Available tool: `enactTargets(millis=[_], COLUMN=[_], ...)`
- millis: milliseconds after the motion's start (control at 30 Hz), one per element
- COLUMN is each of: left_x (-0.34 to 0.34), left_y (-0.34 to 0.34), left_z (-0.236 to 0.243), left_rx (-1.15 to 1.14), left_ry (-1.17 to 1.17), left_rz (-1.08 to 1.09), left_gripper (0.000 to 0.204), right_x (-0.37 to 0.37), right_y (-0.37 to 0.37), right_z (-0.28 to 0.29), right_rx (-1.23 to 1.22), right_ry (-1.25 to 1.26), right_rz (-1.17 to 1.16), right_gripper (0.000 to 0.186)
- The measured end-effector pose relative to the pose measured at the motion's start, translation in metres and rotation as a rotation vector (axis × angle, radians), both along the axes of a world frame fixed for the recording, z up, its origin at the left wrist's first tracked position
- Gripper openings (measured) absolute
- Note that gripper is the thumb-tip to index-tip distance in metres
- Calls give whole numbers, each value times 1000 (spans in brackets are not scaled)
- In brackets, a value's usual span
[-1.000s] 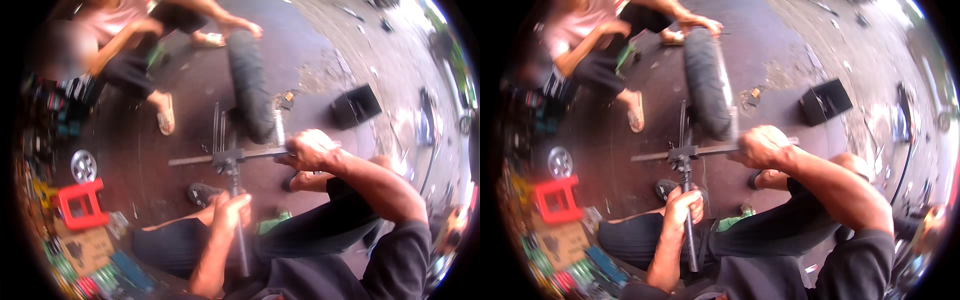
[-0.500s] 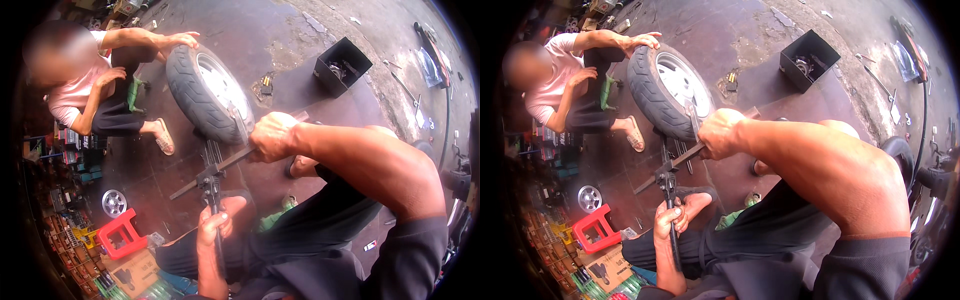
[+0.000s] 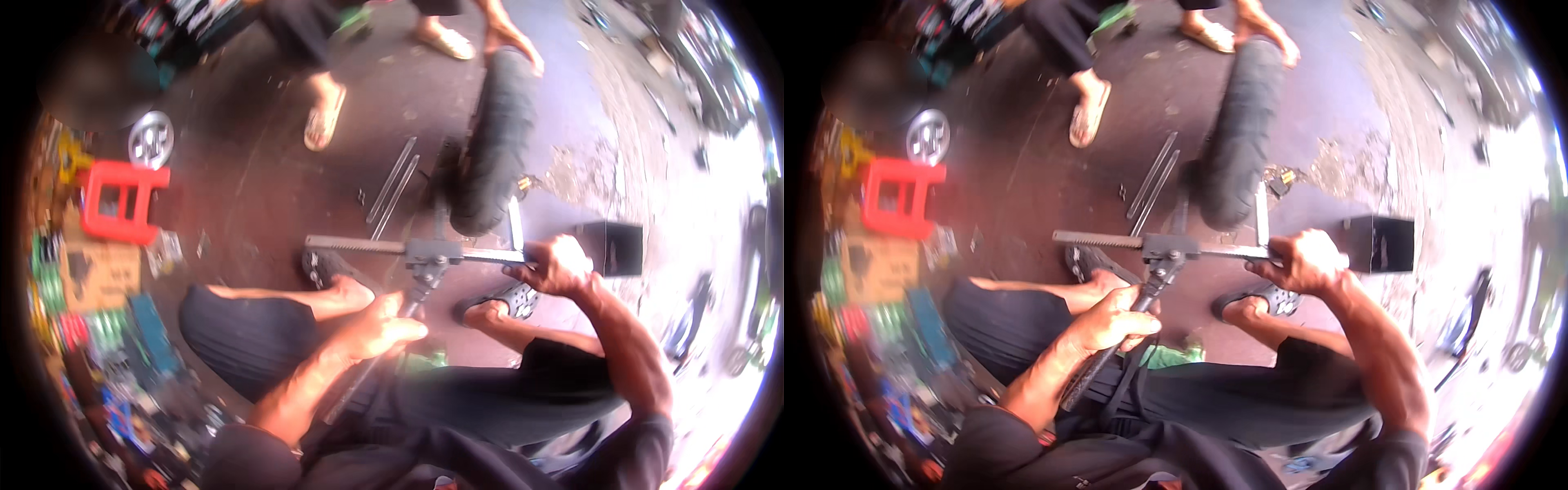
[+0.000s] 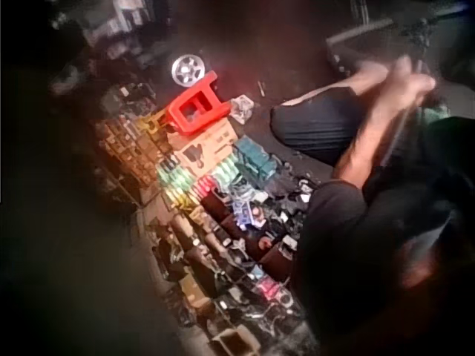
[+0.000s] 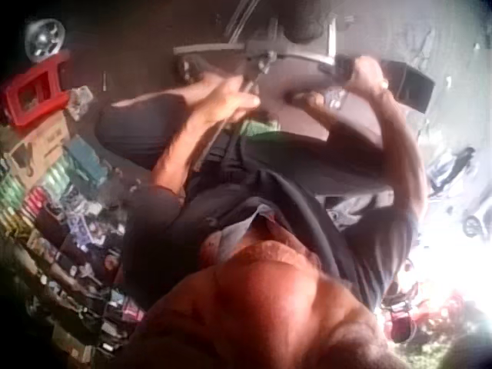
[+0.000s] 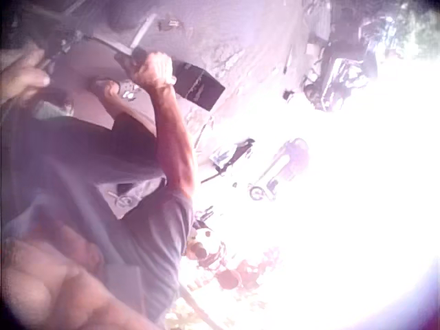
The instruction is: The person uses a bead breaker tool to loosen a tire from a motorcycle wheel rim and then uses tire irons to pry the tire off the rim.
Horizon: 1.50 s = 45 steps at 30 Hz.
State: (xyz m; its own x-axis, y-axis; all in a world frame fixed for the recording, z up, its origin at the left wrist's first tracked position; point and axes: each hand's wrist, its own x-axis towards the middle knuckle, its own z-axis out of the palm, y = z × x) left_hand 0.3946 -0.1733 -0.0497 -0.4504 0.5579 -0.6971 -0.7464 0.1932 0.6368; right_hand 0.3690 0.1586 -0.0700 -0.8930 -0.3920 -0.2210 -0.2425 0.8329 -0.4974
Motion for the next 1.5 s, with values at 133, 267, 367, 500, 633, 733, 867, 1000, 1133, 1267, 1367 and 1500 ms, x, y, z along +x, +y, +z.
enactTargets(millis=[133, 267, 367, 500, 633, 733, 867, 1000, 1133, 1267, 1367, 1500], left_x=[12, 52, 51, 18, 35, 81, 47, -19, 37, 78, 67, -9], left_y=[11, 57, 43, 0, 13, 99, 32, -34, 23, 122, 82, -20], left_z=[2, -10, -15, -17, -14, -44, -40, -25, -49, -39, -44, -16], left_rx=[25, 147, 143, 184, 110, -143, -86, 122, -22, -182, -42, 101], left_ry=[-28, -33, -38, -83, 32, 281, 185, -11, 197, 289, 367, -78], left_rz=[164, 646, 580, 247, 415, 829, 308, -103, 226, 862, 592, -31], left_gripper=[21, 22, 21, 17, 16, 16, 19, 21, 22, 13, 15, 20], right_x=[-3, -7, -7, -5, -16, -18, -8, -5, -5, -4, -2, -1], right_y=[-15, -30, -33, -18, -29, -41, -20, -23, -26, -24, -16, -15], right_z=[4, 1, -4, -16, -12, -10, -24, -22, -18, -18, -22, -19], right_rx=[45, 23, -16, -62, 52, 20, 9, 2, -23, -35, -13, -54], right_ry=[43, 75, 37, 11, 57, 43, 78, 97, 42, 82, 86, 38], right_rz=[-2, 10, -4, -15, 99, 88, 58, 75, 31, 11, 33, 40], right_gripper=[48, 52, 51, 51, 52, 52, 52, 53, 54, 54, 53, 53])
